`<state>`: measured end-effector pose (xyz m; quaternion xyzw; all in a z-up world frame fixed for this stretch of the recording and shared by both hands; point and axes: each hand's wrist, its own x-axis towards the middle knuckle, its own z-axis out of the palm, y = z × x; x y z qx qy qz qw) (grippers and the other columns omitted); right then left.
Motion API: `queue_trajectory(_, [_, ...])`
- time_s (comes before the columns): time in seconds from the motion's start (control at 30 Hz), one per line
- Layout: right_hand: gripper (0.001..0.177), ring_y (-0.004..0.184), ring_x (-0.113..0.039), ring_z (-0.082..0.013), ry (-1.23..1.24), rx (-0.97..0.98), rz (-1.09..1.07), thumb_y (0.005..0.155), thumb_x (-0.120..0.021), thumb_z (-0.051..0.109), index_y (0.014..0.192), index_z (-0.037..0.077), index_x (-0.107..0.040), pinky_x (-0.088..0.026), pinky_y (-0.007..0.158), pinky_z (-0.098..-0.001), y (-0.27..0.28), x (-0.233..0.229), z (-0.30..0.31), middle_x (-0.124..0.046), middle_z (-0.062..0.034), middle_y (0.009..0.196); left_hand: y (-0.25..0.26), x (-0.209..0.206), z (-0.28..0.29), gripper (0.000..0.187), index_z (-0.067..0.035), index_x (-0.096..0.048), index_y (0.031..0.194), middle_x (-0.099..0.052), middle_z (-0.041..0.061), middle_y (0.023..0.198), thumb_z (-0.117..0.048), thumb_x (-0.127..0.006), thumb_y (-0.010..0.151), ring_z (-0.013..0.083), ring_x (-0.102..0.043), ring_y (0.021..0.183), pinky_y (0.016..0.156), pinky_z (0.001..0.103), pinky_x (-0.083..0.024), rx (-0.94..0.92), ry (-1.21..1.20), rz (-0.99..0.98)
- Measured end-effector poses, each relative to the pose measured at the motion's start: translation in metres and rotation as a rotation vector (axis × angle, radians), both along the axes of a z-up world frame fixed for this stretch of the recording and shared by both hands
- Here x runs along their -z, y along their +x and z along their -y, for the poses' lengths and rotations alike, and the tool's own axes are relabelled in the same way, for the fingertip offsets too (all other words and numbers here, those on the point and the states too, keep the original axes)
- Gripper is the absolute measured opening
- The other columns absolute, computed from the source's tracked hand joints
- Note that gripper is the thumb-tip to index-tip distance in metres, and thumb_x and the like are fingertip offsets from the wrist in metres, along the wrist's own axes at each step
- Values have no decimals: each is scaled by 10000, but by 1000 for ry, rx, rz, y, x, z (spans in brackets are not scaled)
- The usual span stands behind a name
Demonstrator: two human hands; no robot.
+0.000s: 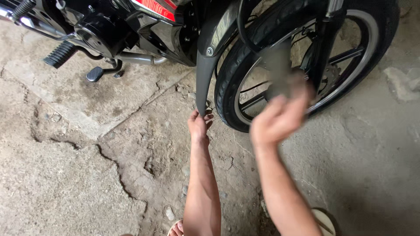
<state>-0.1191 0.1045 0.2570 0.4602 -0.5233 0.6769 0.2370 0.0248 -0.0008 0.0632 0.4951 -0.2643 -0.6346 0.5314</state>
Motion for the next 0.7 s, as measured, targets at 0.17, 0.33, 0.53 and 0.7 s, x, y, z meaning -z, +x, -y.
queue_trajectory(0.17, [355,1245,-674,-345,264,-46,-444,1085,-497,21,1438,-3,-535,-563,1106,-439,-4,-79,23,-661,-175,1350,7,-16,-6,159,-103,-695,1073,-677,54,841,-149,-556,1013,148,-684,773,653,283,-501,-104,29,-71])
queue_trajectory(0.33, [186,1069,-730,-312,397,-305,-40,1098,-550,105,1246,5,-603,-589,937,-465,-7,-119,36,-723,-160,1145,3,-87,-20,127,-24,-666,1032,-697,94,983,-54,-575,950,215,-654,882,759,338,-518,-718,-206,384])
queue_trajectory(0.53, [218,1065,-686,-260,107,-844,667,1016,-503,113,1204,37,-585,-586,925,-516,-46,-181,62,-692,-127,1156,-41,-211,-57,189,-33,-645,1049,-663,133,1100,11,-630,866,279,-591,1096,961,419,-463,-708,-919,675])
queue_trajectory(0.7, [175,1202,-637,-279,-62,-118,-52,1024,-470,104,1158,55,-571,-493,1098,-556,-19,-181,48,-683,-162,1230,-35,-270,-70,245,-44,-659,1081,-684,124,1135,21,-634,847,324,-599,1096,984,431,-473,-599,-1016,730])
